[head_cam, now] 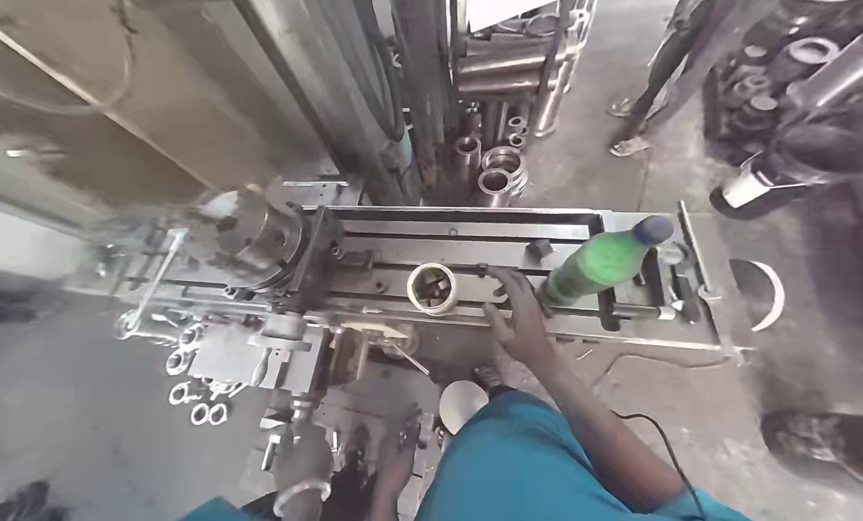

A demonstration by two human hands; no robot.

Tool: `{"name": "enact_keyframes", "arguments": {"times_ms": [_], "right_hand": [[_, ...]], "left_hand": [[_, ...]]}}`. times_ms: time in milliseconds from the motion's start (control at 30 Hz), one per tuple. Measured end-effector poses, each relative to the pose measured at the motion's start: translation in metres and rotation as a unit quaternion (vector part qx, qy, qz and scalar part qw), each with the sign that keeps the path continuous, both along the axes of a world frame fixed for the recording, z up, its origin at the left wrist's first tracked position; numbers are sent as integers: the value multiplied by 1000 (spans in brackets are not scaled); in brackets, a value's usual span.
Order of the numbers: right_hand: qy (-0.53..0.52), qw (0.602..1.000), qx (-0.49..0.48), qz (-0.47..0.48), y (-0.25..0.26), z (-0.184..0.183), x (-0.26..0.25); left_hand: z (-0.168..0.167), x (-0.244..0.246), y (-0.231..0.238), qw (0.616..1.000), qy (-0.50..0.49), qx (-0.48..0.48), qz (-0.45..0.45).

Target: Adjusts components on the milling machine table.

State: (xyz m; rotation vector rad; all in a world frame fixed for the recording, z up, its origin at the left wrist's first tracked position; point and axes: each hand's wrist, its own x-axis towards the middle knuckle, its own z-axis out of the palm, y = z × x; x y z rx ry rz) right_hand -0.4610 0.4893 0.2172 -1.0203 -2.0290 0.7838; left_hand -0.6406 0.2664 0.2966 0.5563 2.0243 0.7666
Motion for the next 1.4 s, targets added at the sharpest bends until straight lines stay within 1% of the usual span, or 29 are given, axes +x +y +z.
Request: {"name": "enact_keyframes", "arguments": {"times_ms": [67, 100, 133, 233, 333, 433, 533, 600, 700, 767, 867, 967, 1067, 1133, 1300, 1367, 1400], "right_hand": [[-49, 998, -26, -39, 17, -2, 3], [-68, 996, -28, -49, 24, -4, 4], [-88, 994, -32, -53, 30, -7, 4], [-149, 987, -51, -42, 50, -19, -9], [-177, 982, -63, -26, 65, -24, -30], [-216, 974, -62, -21, 89, -35, -47], [-187, 978, -95, -14, 96, -25, -45], [-124, 990, -73, 1, 90, -15, -35], [-45, 998, -37, 21, 78, 22, -27], [0, 999, -22, 37, 71, 51, -29], [41, 992, 5, 121, 62, 80, -42], [23, 976, 25, 215, 59, 78, -63], [-7, 968, 12, 249, 51, 71, -76], [-19, 974, 13, 226, 47, 68, -77], [12, 995, 47, 90, 42, 67, -46], [-30, 997, 32, 60, 37, 57, -24], [-70, 996, 17, 60, 35, 50, -12]], "left_hand": [[-126, 1, -37, 994, 9, 98, -54], [-162, -1, -42, 990, -5, 119, -69], [-175, -2, -40, 989, -29, 125, -75], [-171, -3, -27, 988, -71, 120, -74], [-166, 0, -20, 988, -63, 106, -88], [-170, 3, -23, 989, -35, 99, -105], [-175, 7, -38, 993, -30, 97, -65], [-179, 11, -50, 994, -36, 98, -28], [-185, 15, -65, 992, -63, 111, 21], [-190, 16, -71, 990, -74, 116, 37], [-190, 17, -72, 992, -70, 97, 44], [-185, 14, -67, 993, -62, 94, 41], [-186, 10, -64, 991, -59, 108, 54], [-185, 11, -63, 990, -60, 106, 66], [-191, 17, -71, 992, -49, 99, 56], [-193, 16, -73, 993, -62, 95, 46], [-196, 16, -74, 992, -65, 97, 38]]}}
